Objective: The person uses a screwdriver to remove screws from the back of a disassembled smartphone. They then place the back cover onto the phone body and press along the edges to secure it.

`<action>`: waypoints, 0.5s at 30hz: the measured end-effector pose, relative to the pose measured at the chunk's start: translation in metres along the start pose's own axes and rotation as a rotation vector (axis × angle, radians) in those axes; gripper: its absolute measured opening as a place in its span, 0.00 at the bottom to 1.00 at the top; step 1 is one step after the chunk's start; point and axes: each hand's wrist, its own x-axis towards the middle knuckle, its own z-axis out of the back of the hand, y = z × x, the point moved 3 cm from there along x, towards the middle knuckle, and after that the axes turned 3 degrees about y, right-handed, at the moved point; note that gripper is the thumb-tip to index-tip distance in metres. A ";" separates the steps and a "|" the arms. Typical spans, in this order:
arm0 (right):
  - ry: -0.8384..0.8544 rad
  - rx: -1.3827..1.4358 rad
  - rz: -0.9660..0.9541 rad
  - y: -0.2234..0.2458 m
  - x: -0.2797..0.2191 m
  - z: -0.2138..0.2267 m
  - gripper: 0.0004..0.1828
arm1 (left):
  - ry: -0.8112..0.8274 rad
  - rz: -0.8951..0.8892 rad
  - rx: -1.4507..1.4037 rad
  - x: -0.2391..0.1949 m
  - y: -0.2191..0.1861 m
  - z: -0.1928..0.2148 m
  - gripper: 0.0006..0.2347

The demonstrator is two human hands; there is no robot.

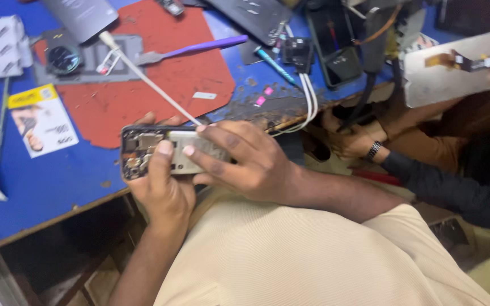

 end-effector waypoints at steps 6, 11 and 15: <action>0.007 0.075 0.000 -0.006 -0.002 0.003 0.23 | 0.019 0.015 -0.007 0.002 -0.003 -0.006 0.21; -0.009 0.064 -0.017 -0.006 -0.007 -0.002 0.24 | 0.013 0.017 -0.015 0.000 -0.004 -0.007 0.23; 0.015 0.050 -0.035 -0.006 -0.008 -0.006 0.25 | 0.032 0.042 -0.051 0.001 -0.005 -0.008 0.24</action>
